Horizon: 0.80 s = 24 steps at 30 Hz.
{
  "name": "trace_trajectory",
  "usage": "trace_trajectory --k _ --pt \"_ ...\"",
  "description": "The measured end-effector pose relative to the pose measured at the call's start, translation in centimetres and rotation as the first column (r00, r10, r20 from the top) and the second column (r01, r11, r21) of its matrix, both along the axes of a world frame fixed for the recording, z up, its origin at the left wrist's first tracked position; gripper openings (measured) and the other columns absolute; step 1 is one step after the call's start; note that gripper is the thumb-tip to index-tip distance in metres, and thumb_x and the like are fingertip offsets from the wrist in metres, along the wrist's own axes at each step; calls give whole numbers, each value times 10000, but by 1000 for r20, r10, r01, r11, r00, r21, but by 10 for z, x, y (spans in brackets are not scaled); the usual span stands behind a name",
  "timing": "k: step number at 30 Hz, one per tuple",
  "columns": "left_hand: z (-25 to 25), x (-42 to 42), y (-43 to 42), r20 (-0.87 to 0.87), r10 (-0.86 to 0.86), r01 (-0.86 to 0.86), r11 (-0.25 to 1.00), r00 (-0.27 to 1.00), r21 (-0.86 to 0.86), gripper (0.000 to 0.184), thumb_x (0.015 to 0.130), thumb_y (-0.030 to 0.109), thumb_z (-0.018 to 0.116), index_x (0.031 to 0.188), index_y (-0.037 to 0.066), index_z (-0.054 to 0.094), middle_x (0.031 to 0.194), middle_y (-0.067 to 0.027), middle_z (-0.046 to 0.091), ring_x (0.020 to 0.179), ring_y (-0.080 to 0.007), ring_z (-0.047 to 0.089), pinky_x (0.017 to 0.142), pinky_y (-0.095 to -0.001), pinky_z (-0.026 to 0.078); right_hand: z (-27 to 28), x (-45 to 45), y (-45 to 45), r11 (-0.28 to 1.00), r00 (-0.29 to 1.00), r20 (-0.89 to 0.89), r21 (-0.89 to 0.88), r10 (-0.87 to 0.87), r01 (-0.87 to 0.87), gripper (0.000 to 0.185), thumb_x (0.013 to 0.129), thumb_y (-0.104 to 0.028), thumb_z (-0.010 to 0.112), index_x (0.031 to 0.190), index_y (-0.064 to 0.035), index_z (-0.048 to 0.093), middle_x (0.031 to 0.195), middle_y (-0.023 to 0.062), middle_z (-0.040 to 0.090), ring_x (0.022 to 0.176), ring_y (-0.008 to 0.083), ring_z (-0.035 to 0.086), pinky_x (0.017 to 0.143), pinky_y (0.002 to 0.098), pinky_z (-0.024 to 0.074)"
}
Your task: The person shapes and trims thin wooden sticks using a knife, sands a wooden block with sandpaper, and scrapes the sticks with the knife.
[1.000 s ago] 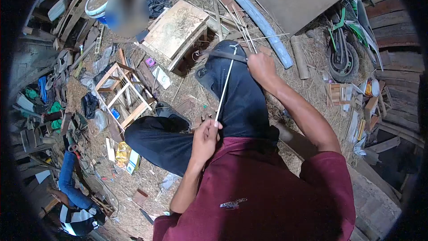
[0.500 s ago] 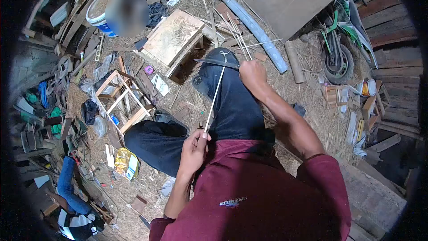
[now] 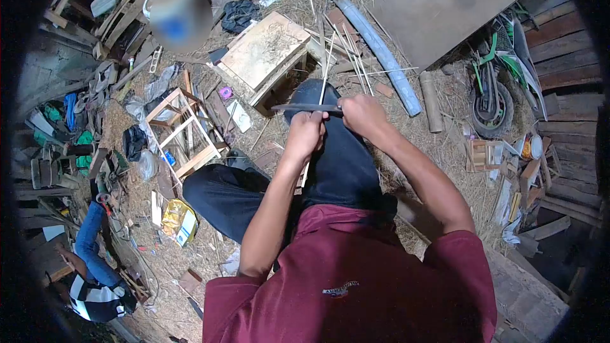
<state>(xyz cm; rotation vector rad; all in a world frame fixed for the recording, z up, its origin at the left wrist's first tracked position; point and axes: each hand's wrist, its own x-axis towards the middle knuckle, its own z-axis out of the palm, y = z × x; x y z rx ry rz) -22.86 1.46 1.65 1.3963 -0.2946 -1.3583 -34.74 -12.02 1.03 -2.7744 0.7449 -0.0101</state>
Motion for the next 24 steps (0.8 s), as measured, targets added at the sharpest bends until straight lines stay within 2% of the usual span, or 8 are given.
trace_trajectory --k 3,8,11,14,17,19,22,24 --pt "-1 -2 -2 22 12 -13 998 1000 59 245 1018 259 444 923 62 555 552 42 401 409 -70 316 381 -248 226 -3 3 -1 1000 997 -76 7 -18 19 125 766 -89 592 788 -10 686 771 236 671 734 400 680 666 492 546" --pt "-24 -15 17 225 4 -4 1000 974 -2 254 1017 267 453 885 76 558 557 43 414 438 -61 339 404 -241 244 -8 8 -11 1000 991 -128 16 -24 27 137 767 -90 596 783 8 690 788 252 671 750 400 685 672 491 549" --pt "-25 -27 51 341 -46 56 998 939 -21 248 1012 279 473 886 83 556 547 54 404 452 -50 344 417 -228 247 -15 9 -21 990 982 -128 21 -139 143 141 770 -85 592 790 11 694 790 257 671 751 401 686 673 487 554" --pt "-8 -28 92 90 -67 66 998 994 5 279 1022 275 453 875 63 559 546 36 436 453 -55 362 422 -234 271 -24 9 -34 986 980 -104 -6 -169 169 108 741 -64 623 785 9 688 740 246 667 709 398 681 668 481 554" --pt "5 -27 102 -41 -56 58 997 998 51 279 1027 279 446 878 67 549 526 45 407 424 -45 323 402 -228 239 -26 4 -34 986 976 -139 -33 -165 162 129 728 -82 631 818 -16 695 723 236 668 689 389 680 682 485 553" --pt "7 -22 85 30 -65 64 997 997 31 259 1022 272 454 877 79 548 523 52 388 418 -51 309 398 -238 226 -5 7 -31 995 974 -206 -4 -99 100 133 751 -49 592 805 12 697 784 251 674 738 393 688 662 473 564" --pt "-3 -10 38 130 -70 75 997 989 -34 234 1015 251 454 880 85 550 524 56 375 408 -63 304 389 -250 226 -10 1 -32 988 985 -100 -38 142 -147 122 737 -60 615 796 8 697 767 245 671 727 387 686 661 466 563" --pt "-7 -3 12 13 -55 55 998 998 -12 229 1014 247 452 889 83 552 528 51 374 410 -72 308 389 -254 230 -18 2 -33 989 980 -149 -37 134 -141 161 708 -71 660 855 -26 708 758 217 677 737 371 688 680 457 560"
